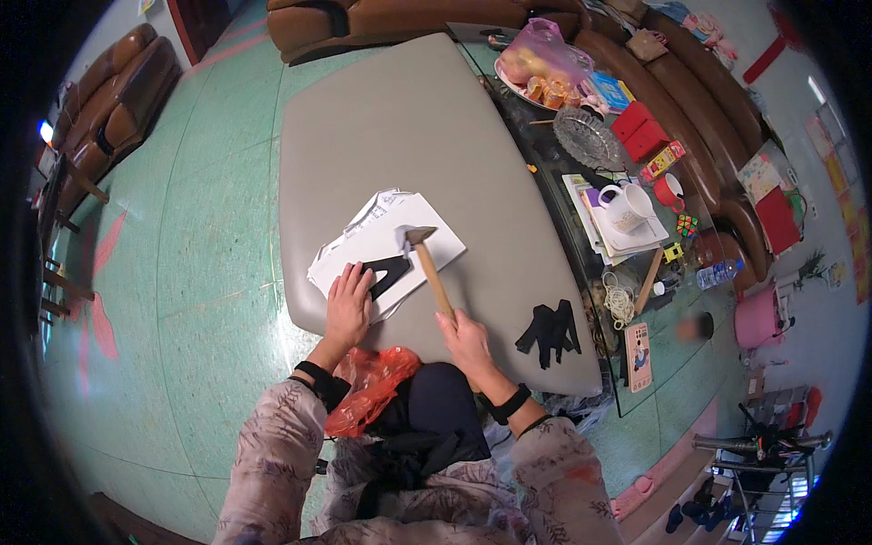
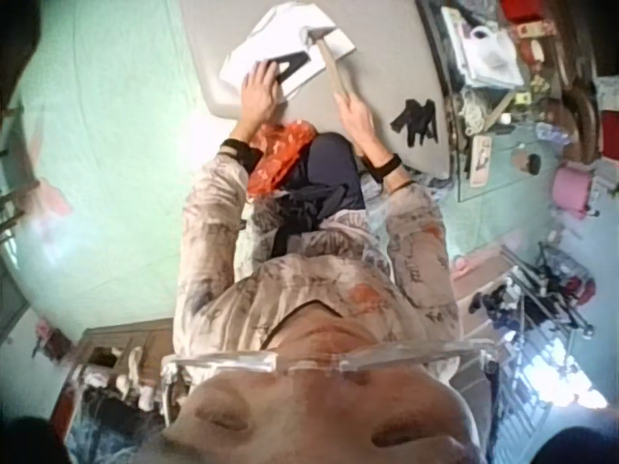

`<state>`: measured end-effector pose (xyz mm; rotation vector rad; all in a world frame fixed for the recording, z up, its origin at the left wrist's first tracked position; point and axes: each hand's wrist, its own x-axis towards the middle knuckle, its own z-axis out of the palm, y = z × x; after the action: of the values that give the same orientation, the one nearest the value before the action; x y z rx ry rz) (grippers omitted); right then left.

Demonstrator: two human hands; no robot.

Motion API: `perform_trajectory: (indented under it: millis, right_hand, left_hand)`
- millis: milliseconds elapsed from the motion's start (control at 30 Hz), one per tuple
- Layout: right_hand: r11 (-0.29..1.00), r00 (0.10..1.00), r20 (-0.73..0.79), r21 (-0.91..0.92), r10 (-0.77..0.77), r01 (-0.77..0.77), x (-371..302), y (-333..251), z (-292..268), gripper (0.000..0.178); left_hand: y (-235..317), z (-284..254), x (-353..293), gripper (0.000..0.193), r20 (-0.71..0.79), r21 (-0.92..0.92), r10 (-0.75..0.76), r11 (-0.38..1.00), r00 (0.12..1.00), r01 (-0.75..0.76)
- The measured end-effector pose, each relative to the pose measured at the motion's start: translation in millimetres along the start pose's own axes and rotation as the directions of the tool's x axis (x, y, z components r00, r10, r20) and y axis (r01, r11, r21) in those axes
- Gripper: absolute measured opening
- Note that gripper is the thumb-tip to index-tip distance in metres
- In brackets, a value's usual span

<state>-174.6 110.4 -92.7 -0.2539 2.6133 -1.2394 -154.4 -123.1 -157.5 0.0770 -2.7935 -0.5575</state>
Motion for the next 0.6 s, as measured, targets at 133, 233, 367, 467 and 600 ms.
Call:
perform_trajectory:
  millis: [133, 233, 367, 467, 600]
  right_hand:
    - [0.939, 0.986, 0.106, -0.309, -0.126, 0.153, 14.2, 23.7, 17.2, 0.038]
    - [0.946, 0.988, 0.012, -0.285, -0.157, 0.153, 15.7, 11.9, 21.3, 0.039]
    - [0.955, 0.984, -0.035, -0.248, -0.173, 0.159, 21.5, 13.5, 18.9, 0.037]
    - [0.864, 0.962, 0.171, -0.429, -0.211, 0.266, 30.5, 11.4, 14.8, 0.037]
    - [0.894, 0.961, 0.120, -0.354, -0.247, 0.274, 24.6, 2.8, 25.1, 0.039]
  left_hand:
    - [-3.1, 3.0, -0.8, 0.049, 0.004, -0.065, -0.040, 0.997, 0.999, 0.040]
    - [-9.4, 1.6, -1.3, 0.049, -0.013, -0.096, -0.043, 0.995, 0.999, 0.041]
    - [-6.0, -2.8, 0.9, 0.049, -0.023, -0.109, -0.055, 0.993, 0.998, 0.052]
    - [-8.4, -2.2, -1.7, 0.054, -0.040, -0.147, -0.100, 0.985, 0.994, 0.094]
    - [-4.8, -2.3, 0.3, 0.061, -0.023, -0.217, -0.175, 0.962, 0.984, 0.166]
